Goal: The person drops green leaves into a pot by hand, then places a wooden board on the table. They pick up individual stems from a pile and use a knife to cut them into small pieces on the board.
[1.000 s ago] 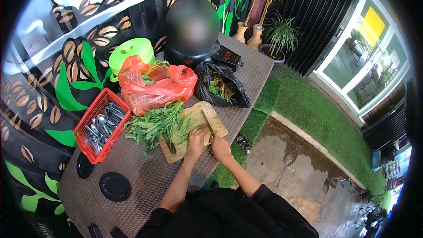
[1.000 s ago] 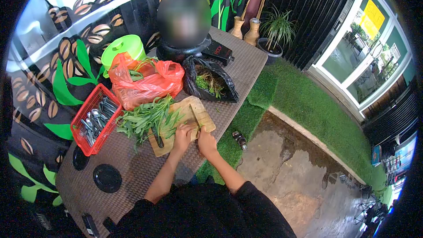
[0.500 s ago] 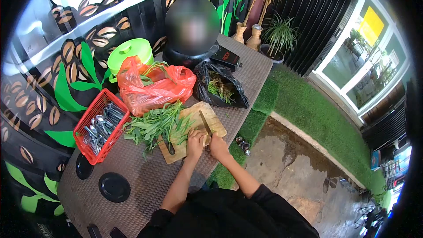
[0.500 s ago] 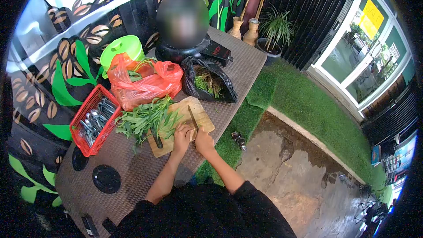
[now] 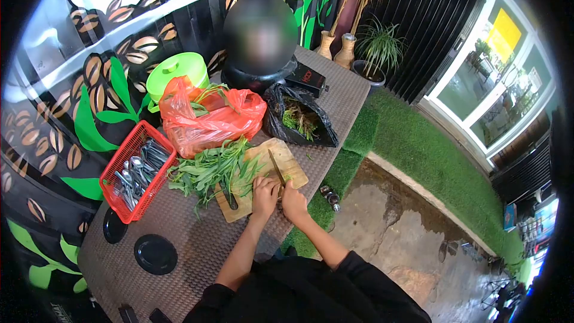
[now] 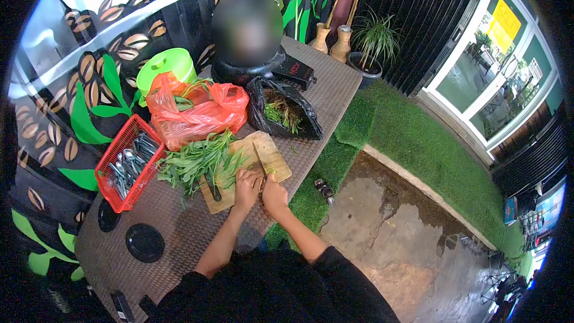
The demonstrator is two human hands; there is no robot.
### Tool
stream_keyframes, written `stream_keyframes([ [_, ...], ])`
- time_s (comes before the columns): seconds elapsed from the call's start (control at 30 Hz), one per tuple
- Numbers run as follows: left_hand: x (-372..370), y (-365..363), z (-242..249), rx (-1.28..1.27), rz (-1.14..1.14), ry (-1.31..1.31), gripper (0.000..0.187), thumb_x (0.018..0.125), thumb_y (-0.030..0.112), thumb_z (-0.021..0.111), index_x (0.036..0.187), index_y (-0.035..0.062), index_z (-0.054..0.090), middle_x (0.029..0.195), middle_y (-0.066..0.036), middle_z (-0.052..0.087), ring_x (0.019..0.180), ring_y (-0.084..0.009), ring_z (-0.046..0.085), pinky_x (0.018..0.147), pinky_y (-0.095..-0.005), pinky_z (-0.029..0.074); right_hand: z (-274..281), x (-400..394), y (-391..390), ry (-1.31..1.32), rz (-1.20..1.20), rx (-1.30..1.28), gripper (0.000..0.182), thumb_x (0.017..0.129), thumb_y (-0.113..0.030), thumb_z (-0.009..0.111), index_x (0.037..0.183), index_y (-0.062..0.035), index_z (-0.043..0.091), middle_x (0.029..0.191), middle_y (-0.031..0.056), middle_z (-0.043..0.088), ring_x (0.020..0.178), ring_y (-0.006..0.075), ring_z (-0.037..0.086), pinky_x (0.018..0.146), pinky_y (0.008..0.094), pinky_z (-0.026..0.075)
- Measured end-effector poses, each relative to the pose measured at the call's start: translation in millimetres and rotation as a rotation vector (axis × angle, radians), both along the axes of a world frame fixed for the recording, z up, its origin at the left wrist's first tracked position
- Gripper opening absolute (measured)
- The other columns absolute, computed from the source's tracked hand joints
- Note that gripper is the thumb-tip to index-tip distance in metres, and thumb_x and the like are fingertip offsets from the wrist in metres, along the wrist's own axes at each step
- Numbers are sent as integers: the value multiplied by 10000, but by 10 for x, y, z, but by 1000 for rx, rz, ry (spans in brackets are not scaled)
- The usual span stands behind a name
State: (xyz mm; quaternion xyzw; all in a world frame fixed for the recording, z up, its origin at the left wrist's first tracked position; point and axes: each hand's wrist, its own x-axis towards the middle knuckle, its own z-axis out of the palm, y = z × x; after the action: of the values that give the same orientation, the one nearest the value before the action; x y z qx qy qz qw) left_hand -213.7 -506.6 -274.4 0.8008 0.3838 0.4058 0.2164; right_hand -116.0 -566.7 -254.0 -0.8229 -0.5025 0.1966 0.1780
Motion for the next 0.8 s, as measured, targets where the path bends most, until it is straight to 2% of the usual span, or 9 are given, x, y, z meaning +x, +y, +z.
stream_keyframes([
  [0.1,-42,4,41,48,-27,50,123,786,24,604,870,-32,673,866,-143,628,915,-308,543,910,-426,412,-11,81,-22,-22,-5,-9,327,945,-280,411,1101,8,397,788,267,635,762,443,631,692,524,503],
  [0.27,34,70,-9,-75,-52,17,108,796,18,591,891,-23,622,857,-131,637,921,-323,576,1014,-430,374,-17,241,41,-13,48,-29,332,950,-292,401,1097,5,399,801,272,634,779,453,623,698,525,499],
  [0.4,61,36,100,-145,-70,-50,141,806,21,597,940,-4,559,856,-144,635,942,-333,571,1011,-445,376,1,160,-35,-21,48,-2,321,949,-287,403,1089,2,398,807,281,630,772,461,620,695,534,497],
  [0.47,49,23,47,-128,-54,-60,168,822,32,602,966,20,516,857,-148,625,965,-343,567,1018,-447,372,-89,11,-44,-28,-32,-19,310,942,-273,418,1074,6,395,806,292,624,758,461,622,673,532,501],
  [0.57,49,11,30,-150,-45,-55,138,834,37,602,943,28,518,851,-141,619,985,-348,564,1021,-457,370,-89,68,59,-16,1,26,302,935,-265,427,1063,7,393,809,297,622,750,453,627,652,522,509],
  [0.6,38,-3,15,-152,-43,-52,138,834,37,602,943,28,518,851,-141,619,985,-348,564,1021,-457,370,-20,103,74,-40,34,24,326,925,-202,408,1152,30,391,792,243,645,750,416,647,645,483,532],
  [0.63,42,-5,8,-148,-39,-58,132,836,40,600,936,29,514,849,-139,617,989,-349,563,1020,-462,370,39,84,33,-38,34,24,326,925,-202,408,1152,30,391,792,243,645,750,416,647,645,483,532],
  [0.7,51,30,8,-138,-29,-66,127,838,43,598,929,29,509,848,-137,614,993,-350,562,1020,-468,370,135,38,-21,-3,8,-13,264,934,-229,418,1050,6,396,795,278,629,752,433,638,634,502,520],
  [0.8,52,12,-16,-164,-38,-75,119,844,51,595,919,26,506,853,-142,607,982,-356,560,1024,-473,363,-5,-44,26,-16,-8,-46,289,933,-244,428,1074,6,391,811,290,626,760,433,638,644,500,524],
])
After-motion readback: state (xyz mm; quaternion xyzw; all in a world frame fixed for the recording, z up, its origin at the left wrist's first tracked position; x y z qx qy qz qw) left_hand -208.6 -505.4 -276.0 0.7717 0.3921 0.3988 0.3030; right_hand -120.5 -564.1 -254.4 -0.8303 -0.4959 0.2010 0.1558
